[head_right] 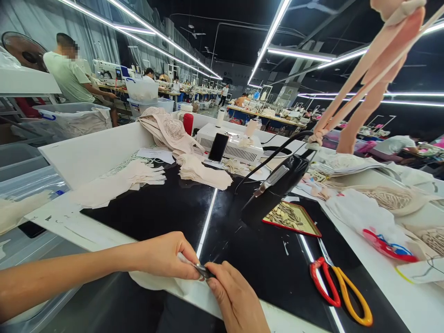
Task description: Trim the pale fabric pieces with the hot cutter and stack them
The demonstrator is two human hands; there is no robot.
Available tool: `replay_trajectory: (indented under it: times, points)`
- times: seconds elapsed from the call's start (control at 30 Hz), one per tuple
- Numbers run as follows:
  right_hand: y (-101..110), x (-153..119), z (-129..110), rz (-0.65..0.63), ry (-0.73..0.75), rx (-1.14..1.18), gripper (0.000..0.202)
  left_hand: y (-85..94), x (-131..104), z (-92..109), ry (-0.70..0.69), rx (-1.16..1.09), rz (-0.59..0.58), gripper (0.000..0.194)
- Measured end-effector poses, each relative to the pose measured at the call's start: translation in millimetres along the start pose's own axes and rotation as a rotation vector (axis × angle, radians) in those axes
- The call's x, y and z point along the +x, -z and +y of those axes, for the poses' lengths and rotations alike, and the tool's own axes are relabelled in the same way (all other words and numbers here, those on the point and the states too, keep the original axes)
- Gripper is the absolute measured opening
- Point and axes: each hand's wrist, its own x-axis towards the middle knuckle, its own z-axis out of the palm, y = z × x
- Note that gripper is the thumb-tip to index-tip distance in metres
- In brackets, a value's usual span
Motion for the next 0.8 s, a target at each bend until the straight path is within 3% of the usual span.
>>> replay_trajectory:
  times: [0.3,0.5,0.63,0.8]
  points:
    - [-0.1,0.7,-0.9,0.021,0.055,-0.046,0.050,-1.2,-1.2,1.2,0.033,0.002,0.000,0.024]
    - [5.0,3.3,4.7,-0.045,0.117,-0.046,0.040,-2.2,-3.2,4.5,0.022,0.021,-0.008,0.023]
    - [1.4,-0.2,5.1,-0.035,0.073,-0.012,0.041,-2.9,-3.3,4.7,0.019,0.026,-0.002,0.021]
    - [2.2,-10.6,17.3,0.077,-0.062,-0.020,0.051,-2.1,-0.7,-0.9,-0.003,-0.009,-0.006,0.022]
